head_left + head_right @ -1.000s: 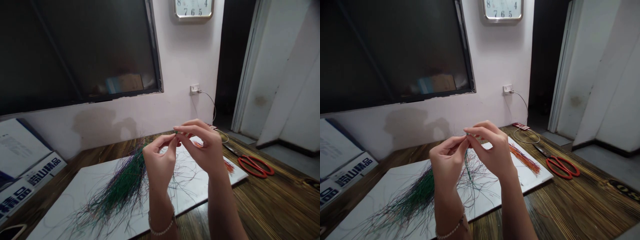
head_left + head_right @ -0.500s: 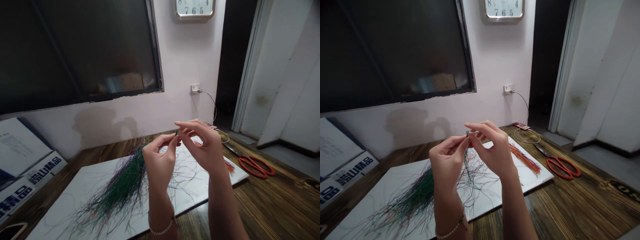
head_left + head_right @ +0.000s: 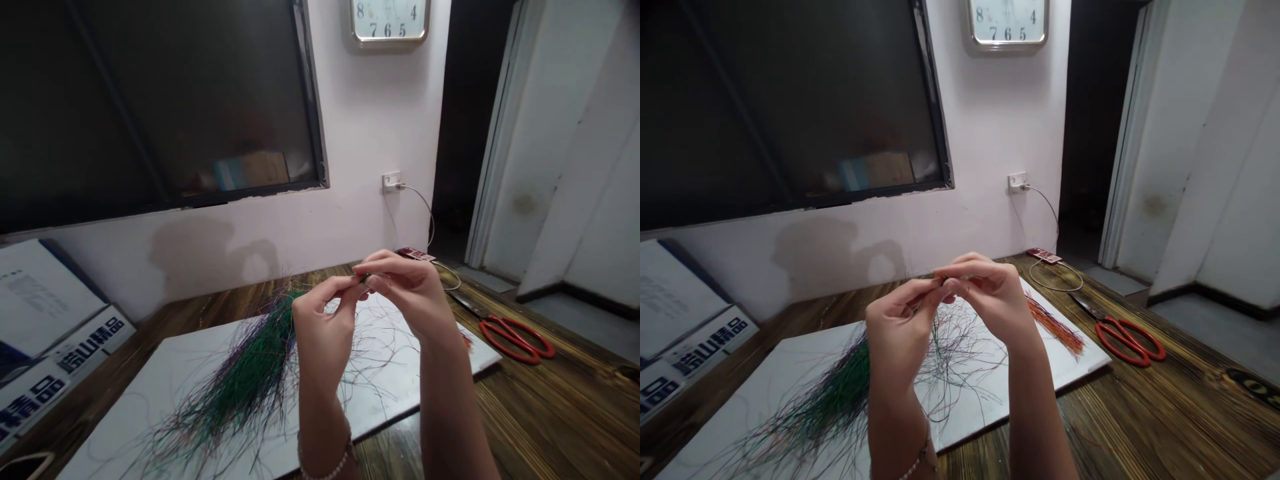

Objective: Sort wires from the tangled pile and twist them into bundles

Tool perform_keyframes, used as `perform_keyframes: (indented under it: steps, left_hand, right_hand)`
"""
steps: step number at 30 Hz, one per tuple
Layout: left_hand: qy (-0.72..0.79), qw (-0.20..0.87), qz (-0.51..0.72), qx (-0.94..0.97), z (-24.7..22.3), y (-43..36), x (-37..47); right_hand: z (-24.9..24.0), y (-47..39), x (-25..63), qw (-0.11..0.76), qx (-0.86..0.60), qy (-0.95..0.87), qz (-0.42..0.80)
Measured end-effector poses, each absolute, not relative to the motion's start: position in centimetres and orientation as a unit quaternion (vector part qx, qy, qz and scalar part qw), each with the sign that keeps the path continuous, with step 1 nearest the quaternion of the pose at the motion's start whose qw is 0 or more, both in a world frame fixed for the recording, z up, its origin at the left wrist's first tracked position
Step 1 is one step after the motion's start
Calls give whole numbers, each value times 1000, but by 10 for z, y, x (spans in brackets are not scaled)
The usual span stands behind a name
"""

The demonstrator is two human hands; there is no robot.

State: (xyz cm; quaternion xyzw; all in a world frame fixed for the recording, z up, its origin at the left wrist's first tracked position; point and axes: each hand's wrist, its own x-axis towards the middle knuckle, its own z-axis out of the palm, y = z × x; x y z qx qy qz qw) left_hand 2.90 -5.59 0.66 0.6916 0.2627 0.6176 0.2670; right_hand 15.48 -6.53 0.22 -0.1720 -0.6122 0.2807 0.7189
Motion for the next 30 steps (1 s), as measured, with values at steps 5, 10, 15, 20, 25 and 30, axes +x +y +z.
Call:
perform_keyframes:
  steps: [5, 10, 15, 20, 25, 30]
  left_hand:
    - [264, 278, 576, 723, 7, -53, 26]
    - [279, 344, 539, 716, 5, -48, 27]
    - [297, 442, 503, 681, 4, -39, 24]
    - [306, 482, 408, 713, 2, -35, 20]
    - [281, 484, 296, 774, -2, -33, 24]
    - [266, 486, 225, 802, -5, -29, 33]
  right_hand:
    - [1, -63, 162, 702, -170, -641, 259]
    - [-3, -55, 169, 739, -211, -615, 174]
    - [-3, -55, 170, 816, -220, -508, 165]
    - [-1, -59, 175, 851, -166, -469, 168]
    - [1, -62, 181, 875, -187, -424, 136]
    - [3, -66, 181, 895, -182, -386, 130]
